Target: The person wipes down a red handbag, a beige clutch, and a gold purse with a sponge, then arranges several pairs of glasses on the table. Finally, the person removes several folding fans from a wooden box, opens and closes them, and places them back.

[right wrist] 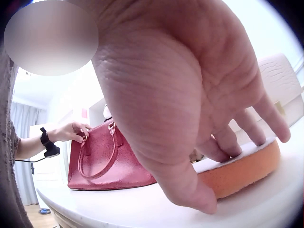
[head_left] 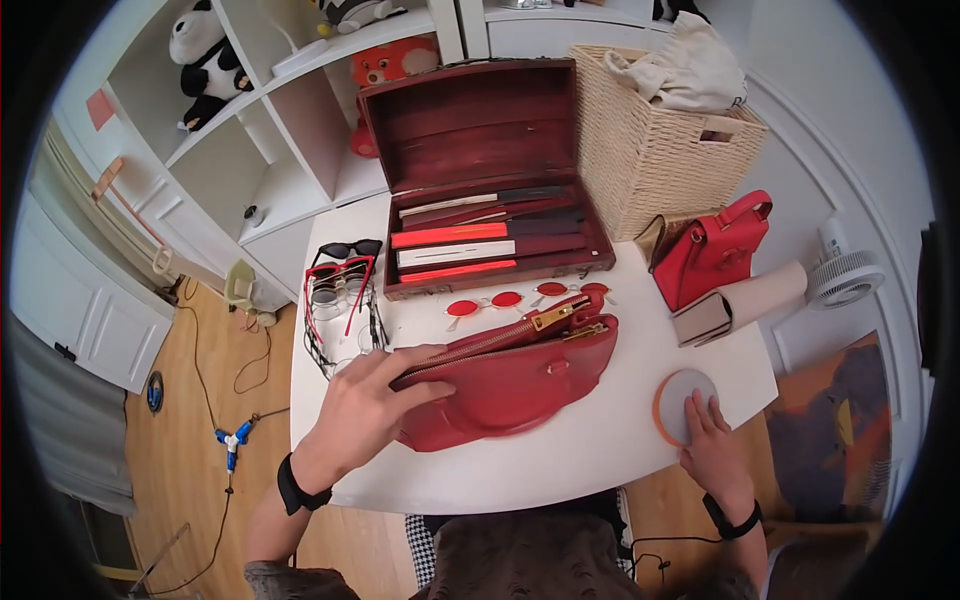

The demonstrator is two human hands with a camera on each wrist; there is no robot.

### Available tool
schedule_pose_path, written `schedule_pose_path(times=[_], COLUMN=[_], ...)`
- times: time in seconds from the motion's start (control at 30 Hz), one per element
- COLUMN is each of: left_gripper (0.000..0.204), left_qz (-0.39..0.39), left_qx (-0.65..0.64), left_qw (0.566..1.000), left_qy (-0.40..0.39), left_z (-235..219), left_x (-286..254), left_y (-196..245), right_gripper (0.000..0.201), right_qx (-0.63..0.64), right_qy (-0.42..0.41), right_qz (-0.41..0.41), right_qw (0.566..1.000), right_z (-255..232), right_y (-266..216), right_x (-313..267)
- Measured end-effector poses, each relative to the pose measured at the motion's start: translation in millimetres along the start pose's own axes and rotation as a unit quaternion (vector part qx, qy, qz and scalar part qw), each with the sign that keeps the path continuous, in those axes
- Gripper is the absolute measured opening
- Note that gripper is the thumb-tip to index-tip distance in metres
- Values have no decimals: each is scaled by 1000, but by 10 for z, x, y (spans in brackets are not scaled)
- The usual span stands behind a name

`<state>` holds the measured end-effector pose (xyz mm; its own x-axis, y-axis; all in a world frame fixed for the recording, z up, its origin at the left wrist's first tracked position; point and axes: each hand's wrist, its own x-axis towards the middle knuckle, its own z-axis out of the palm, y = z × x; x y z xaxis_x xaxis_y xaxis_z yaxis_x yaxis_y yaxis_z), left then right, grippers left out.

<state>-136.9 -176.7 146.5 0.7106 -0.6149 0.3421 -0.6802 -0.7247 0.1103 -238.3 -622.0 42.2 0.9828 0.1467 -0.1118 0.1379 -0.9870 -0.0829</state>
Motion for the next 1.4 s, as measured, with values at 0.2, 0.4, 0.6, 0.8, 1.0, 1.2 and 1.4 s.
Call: schedule_pose_path(times=[0.2, 0.4, 0.6, 0.8, 1.0, 1.2, 1.4], left_gripper=[31, 34, 55, 61, 60, 50, 42], left_qz=[-26, -86, -111, -165, -183, -210, -192], left_qx=[-12, -21, 53, 26, -4, -48, -148], left_qw=[999, 991, 988, 984, 982, 976, 969], left_qy=[-18, -102, -89, -60, -52, -20, 47], left_z=[-41, -135, -219, -262, -224, -139, 43], left_x=[125, 72, -87, -260, -559, -845, -938], left_y=[5, 127, 375, 579, 723, 806, 932], right_gripper=[80, 71, 74, 85, 62, 41, 46], right_qx=[7, 107, 137, -174, -76, -122, -116], right_qy=[-21, -47, 163, 208, 137, 261, 330], right_qz=[-5, -43, 106, -3, -68, -97, -81], right_qw=[1000, 992, 971, 963, 985, 953, 933], right_z=[-79, -543, -1339, -1362, -1153, -1266, -1903], right_y=[2, 128, 437, 1028, 1430, 1263, 268], right_x=[-14, -11, 296, 892, 1212, 667, -140])
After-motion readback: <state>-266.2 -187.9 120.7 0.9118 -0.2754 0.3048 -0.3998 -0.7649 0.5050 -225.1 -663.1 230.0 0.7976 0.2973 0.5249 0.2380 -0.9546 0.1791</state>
